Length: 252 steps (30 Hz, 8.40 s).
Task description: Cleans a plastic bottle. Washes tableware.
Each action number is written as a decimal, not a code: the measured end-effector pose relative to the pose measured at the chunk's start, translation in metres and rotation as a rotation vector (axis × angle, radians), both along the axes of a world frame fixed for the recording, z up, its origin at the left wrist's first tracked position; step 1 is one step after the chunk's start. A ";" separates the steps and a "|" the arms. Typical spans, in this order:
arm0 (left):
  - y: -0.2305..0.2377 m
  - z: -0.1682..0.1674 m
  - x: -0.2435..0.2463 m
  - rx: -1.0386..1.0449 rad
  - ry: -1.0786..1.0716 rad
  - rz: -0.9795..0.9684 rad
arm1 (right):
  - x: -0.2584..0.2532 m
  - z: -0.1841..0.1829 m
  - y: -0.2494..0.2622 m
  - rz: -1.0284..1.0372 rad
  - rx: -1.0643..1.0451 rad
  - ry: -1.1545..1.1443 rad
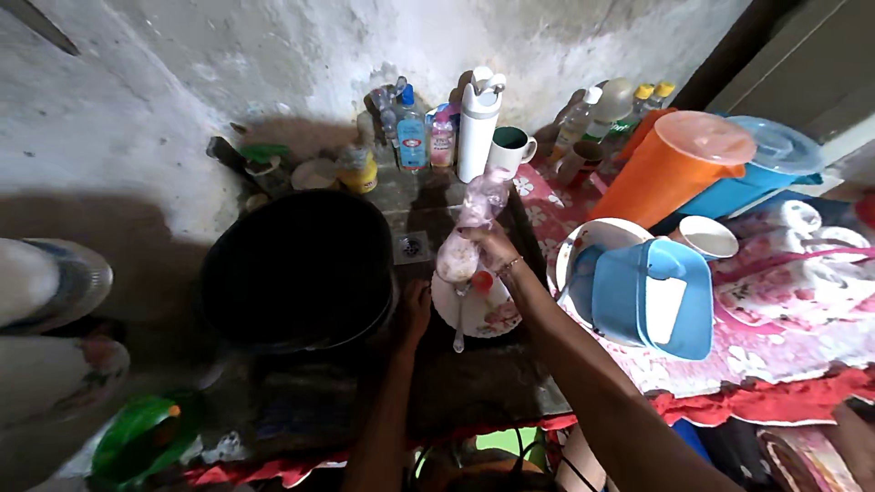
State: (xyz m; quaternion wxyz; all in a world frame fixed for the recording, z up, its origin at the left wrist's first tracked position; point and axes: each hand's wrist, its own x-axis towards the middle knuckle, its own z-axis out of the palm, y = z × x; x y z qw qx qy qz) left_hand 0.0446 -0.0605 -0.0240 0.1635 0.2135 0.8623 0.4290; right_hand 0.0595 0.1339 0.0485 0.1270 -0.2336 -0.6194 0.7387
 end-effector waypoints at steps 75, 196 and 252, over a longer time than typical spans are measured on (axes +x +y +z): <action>0.018 -0.015 0.009 0.579 -0.099 0.131 | -0.003 0.000 -0.013 -0.073 0.063 -0.036; 0.007 -0.001 -0.007 0.796 -0.664 0.154 | 0.010 -0.003 -0.009 -0.060 0.081 0.095; 0.011 -0.016 -0.009 0.726 -0.585 0.226 | 0.008 -0.002 -0.048 0.035 0.070 -0.291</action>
